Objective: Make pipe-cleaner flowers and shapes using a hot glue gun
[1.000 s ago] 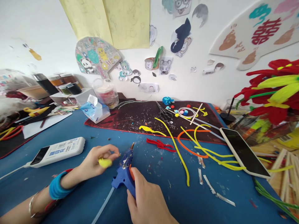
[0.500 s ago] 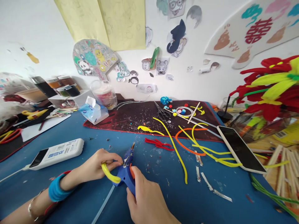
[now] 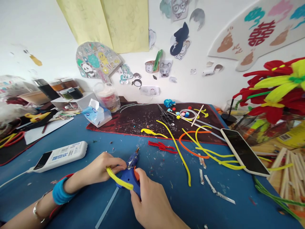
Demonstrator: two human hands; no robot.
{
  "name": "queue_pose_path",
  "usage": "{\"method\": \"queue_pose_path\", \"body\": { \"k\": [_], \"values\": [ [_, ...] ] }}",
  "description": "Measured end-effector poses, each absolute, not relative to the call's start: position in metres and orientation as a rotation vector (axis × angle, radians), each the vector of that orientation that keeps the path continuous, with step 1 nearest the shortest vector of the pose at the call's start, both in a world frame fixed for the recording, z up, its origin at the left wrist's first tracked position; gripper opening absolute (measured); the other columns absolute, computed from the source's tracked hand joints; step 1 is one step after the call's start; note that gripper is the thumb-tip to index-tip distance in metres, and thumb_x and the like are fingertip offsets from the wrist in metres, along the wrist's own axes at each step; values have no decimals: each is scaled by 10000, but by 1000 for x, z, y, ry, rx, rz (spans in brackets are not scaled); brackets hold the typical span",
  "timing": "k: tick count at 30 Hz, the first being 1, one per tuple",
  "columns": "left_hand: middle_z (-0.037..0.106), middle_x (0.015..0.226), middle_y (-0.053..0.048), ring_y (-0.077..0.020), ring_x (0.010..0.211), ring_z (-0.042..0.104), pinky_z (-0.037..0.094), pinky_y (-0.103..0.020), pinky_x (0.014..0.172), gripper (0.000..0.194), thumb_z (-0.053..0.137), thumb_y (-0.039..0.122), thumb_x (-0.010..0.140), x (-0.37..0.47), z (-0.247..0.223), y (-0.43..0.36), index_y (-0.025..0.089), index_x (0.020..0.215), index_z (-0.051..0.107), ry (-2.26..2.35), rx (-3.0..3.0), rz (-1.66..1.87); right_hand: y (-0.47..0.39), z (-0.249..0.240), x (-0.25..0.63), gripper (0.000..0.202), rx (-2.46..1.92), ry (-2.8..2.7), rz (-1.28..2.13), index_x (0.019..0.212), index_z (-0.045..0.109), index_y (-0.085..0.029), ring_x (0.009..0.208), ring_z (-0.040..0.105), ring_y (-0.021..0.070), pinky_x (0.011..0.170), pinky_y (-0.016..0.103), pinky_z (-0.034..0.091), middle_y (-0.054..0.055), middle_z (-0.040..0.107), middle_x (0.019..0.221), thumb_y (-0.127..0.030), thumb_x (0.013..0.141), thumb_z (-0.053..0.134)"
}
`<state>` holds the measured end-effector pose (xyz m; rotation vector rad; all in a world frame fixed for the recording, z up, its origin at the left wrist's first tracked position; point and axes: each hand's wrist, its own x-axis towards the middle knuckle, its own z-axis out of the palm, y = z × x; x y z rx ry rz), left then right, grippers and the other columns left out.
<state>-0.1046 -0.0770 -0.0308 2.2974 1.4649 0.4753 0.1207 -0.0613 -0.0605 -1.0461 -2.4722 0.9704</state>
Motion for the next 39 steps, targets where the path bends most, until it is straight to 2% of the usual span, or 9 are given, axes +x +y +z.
{"method": "queue_pose_path", "body": {
  "k": [5,9,14,17,23,29,33,39],
  "values": [
    [667,692,-5,-93,559,590,367,-181,547,189,426,195,875,-104,-27,-78,205,890,614,1440,2344,419,-62,-60,121,457,-1051,-2490,974,1261,377,-207,913,639,268,717,348,483,65,641,1074,-217,810,454],
    [624,594,4,-98,492,541,333,-214,531,196,432,234,875,-109,-25,-79,209,868,627,1502,2463,425,-62,-57,121,467,-1048,-2505,994,1258,369,-205,870,651,262,674,332,482,57,656,1026,-201,798,449],
    [544,517,31,-81,450,438,312,-196,494,202,468,308,855,-129,-21,-79,168,866,612,1967,2216,822,-63,-56,120,424,-1054,-2513,929,1241,379,-205,830,658,260,656,329,472,59,666,995,-225,820,429],
    [513,516,52,-71,437,390,290,-185,456,243,490,368,835,-131,-20,-78,153,883,592,2109,1964,917,-63,-56,120,413,-1051,-2506,918,1234,380,-213,815,661,247,649,314,467,51,671,976,-230,825,431],
    [624,675,28,-76,525,464,340,-178,510,257,588,398,770,-109,-24,-80,189,907,647,1699,1985,647,-63,-57,119,418,-1059,-2507,925,1233,379,-208,810,662,243,635,304,463,50,670,981,-226,820,439],
    [605,594,25,-69,486,411,298,-187,482,213,531,333,815,-102,-29,-80,183,776,678,1687,2014,570,-63,-56,118,414,-1052,-2502,933,1225,384,-217,820,660,244,646,309,468,42,668,986,-229,815,443],
    [618,600,22,-76,496,474,328,-185,516,153,518,248,805,-100,-30,-80,197,805,662,1684,2089,552,-63,-58,119,408,-1069,-2496,926,1218,402,-210,827,660,248,662,317,475,56,666,1001,-225,812,440],
    [534,497,53,-110,448,505,297,-215,504,134,447,179,793,-92,-34,-83,210,871,551,1737,2315,374,-63,-63,119,435,-1017,-2520,872,1245,387,-172,870,650,256,695,338,484,103,626,1111,-222,814,417]
  ]
}}
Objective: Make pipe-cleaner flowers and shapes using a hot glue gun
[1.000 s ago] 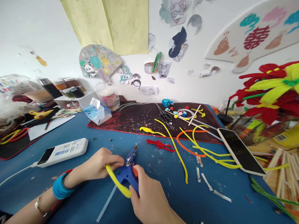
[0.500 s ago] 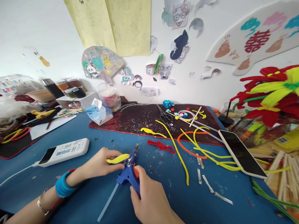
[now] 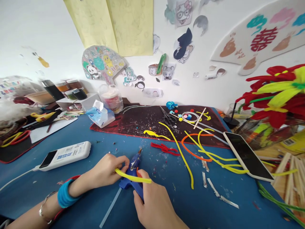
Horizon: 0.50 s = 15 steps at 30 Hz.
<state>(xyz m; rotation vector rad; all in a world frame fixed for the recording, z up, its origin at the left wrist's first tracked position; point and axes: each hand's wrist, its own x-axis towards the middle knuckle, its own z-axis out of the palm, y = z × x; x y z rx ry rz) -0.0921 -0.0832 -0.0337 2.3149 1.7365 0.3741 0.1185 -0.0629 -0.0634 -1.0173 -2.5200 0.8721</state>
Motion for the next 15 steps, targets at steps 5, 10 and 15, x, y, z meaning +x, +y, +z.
{"method": "queue_pose_path", "body": {
  "k": [5,10,15],
  "values": [
    [558,561,18,-169,485,558,276,-244,493,146,325,219,860,-112,-35,-76,194,935,448,2125,2204,248,-63,-62,118,421,-1044,-2540,875,1239,374,-186,785,663,243,623,316,478,70,668,975,-228,822,413],
    [554,596,-1,-210,539,580,242,-250,477,171,277,241,883,-146,-29,-66,201,992,401,2433,1850,316,-65,-60,117,405,-1034,-2532,850,1232,370,-198,780,663,227,627,293,465,59,670,949,-225,830,413],
    [544,557,18,-208,525,560,284,-242,491,203,353,364,873,-156,-23,-64,211,979,432,2404,1736,525,-67,-59,116,403,-1043,-2522,844,1233,367,-196,747,661,220,606,291,461,59,667,926,-223,833,403]
  ]
}}
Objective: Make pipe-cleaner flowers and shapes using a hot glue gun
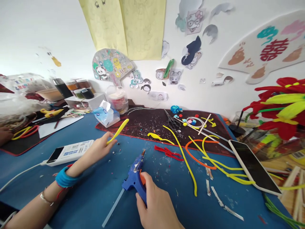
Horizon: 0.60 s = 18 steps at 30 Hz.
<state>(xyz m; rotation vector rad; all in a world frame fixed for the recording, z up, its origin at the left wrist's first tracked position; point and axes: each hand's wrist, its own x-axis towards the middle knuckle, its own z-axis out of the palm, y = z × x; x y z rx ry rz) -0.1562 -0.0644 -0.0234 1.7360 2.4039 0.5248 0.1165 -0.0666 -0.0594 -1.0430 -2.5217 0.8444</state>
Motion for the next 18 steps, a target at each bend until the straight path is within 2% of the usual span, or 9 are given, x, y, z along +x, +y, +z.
{"method": "queue_pose_path", "body": {
  "k": [5,10,12,15,18],
  "values": [
    [603,668,-10,-189,589,556,316,-238,533,280,449,468,814,-162,-20,-63,201,869,515,2438,1709,621,-67,-59,118,407,-1044,-2540,861,1240,364,-192,769,660,234,623,312,474,67,665,947,-234,836,400],
    [560,594,2,-127,553,478,315,-221,519,423,400,496,836,-150,-21,-66,153,696,603,2134,1733,724,-66,-57,119,402,-1030,-2494,926,1232,358,-202,812,654,240,657,333,487,70,657,973,-231,834,403],
    [525,571,19,-96,513,418,301,-210,492,404,456,488,813,-136,-22,-69,136,719,630,1927,1715,762,-67,-56,119,406,-985,-2410,1024,1230,340,-208,845,648,218,689,320,493,66,649,994,-218,830,405],
    [371,457,71,-62,427,279,217,-199,419,349,524,465,786,-114,-23,-76,132,802,630,1687,1612,788,-69,-57,118,402,-974,-2235,1126,1204,348,-217,916,625,192,758,302,490,63,636,1017,-218,811,432],
    [260,410,95,-49,396,193,150,-201,393,355,540,473,781,-103,-24,-81,125,791,605,1575,1454,904,-70,-59,117,409,-1043,-2123,1154,1176,396,-222,972,600,202,814,315,477,73,620,1048,-248,778,486]
  ]
}}
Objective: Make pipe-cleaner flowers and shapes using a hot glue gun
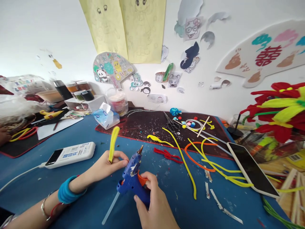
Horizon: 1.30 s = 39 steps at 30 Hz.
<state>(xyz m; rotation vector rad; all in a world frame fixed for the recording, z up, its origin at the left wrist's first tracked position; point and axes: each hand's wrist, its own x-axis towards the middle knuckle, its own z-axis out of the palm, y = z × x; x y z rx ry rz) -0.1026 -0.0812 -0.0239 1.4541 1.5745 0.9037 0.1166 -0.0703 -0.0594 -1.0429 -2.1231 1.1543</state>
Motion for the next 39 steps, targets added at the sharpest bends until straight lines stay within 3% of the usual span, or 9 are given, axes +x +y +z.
{"method": "queue_pose_path", "body": {
  "k": [10,17,25,28,32,36,39],
  "values": [
    [224,405,97,-50,396,169,165,-206,383,320,584,451,756,-94,-20,-101,142,819,637,1610,1444,1124,-71,-64,113,453,-1097,-2066,1228,1203,439,-224,985,586,218,814,320,483,76,621,1047,-321,768,518],
    [547,554,18,-83,482,398,320,-198,462,205,543,338,796,-92,-18,-105,169,741,644,1719,1666,1065,-74,-70,109,390,-1179,-2135,1029,1172,458,-237,950,611,221,773,309,500,72,636,1017,-322,793,489],
    [350,553,52,-83,522,274,275,-197,489,245,354,242,869,-97,-20,-101,176,637,395,1804,1697,1086,-72,-68,110,395,-1060,-2192,986,1165,458,-216,850,650,206,686,262,525,73,665,970,-277,776,492],
    [368,561,50,-84,523,288,280,-199,498,228,378,265,874,-98,-21,-101,172,682,458,1805,1720,1132,-70,-67,110,432,-939,-2290,1029,1173,449,-208,786,658,194,680,265,525,57,677,919,-233,744,488],
    [381,477,72,-70,439,271,264,-195,459,177,472,303,852,-95,-19,-102,178,870,596,1680,1836,1044,-69,-67,109,502,-788,-2540,831,1208,442,-190,719,655,200,663,304,518,48,683,911,-189,707,478],
    [554,559,22,-72,434,398,307,-198,487,220,422,246,864,-93,-17,-100,200,939,624,1549,2046,872,-70,-66,108,532,-750,-2672,714,1217,461,-177,694,648,218,639,333,514,55,685,948,-181,685,482],
    [558,539,20,-87,434,431,302,-209,488,240,409,187,835,-94,-19,-97,214,939,624,1556,2171,754,-71,-63,108,527,-754,-2695,718,1217,464,-175,723,651,231,643,339,511,54,687,947,-183,690,473]
  ]
}}
